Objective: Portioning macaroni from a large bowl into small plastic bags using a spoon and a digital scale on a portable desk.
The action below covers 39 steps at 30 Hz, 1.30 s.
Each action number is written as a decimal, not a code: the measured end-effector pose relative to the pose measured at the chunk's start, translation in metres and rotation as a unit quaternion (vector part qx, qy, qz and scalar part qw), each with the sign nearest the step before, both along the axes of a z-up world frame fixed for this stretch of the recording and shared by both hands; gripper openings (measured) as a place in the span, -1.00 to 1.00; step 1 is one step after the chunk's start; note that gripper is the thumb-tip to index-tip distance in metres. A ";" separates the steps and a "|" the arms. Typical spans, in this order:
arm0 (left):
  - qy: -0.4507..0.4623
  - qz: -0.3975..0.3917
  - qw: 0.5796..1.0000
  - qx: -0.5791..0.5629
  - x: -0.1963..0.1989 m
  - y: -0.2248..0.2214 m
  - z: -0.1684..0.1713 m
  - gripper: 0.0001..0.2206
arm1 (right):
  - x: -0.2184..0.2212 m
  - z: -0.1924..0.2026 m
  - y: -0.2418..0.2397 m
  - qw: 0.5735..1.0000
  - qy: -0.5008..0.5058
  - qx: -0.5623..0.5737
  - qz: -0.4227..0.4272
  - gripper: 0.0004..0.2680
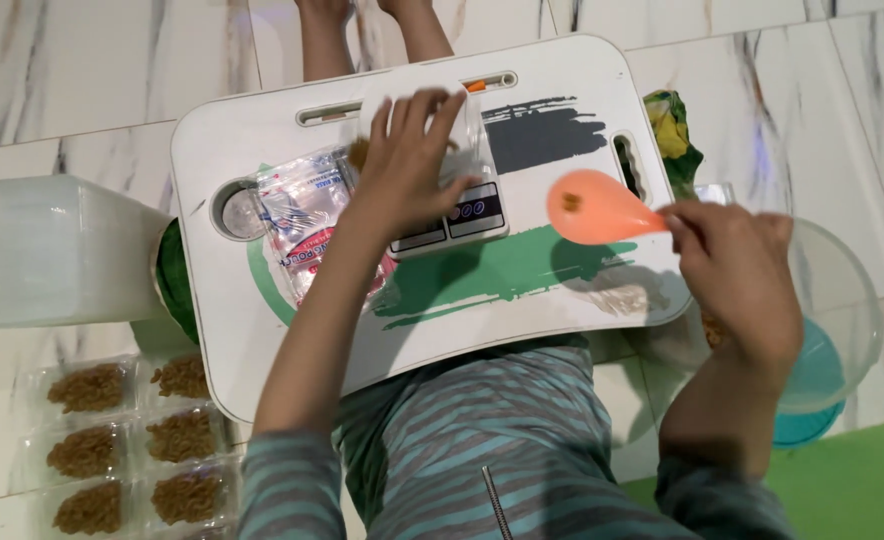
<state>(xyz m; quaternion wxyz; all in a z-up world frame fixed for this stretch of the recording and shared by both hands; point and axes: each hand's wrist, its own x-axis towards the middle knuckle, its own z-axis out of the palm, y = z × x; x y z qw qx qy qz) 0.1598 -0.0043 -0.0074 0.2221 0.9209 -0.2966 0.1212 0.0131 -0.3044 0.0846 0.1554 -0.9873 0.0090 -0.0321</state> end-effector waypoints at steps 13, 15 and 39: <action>0.087 0.028 0.987 0.136 0.016 -0.012 -0.021 -0.01 | -0.030 -0.032 -0.015 0.989 0.082 0.039 -0.120 -0.82; 0.131 0.055 0.982 0.126 -0.026 0.007 -0.012 -0.12 | -0.037 -0.033 -0.014 0.988 0.083 0.044 -0.121 -0.82; 0.294 -0.279 0.912 -0.057 -0.116 0.112 0.120 -0.65 | -0.051 -0.036 -0.010 0.990 0.057 0.091 -0.096 -0.85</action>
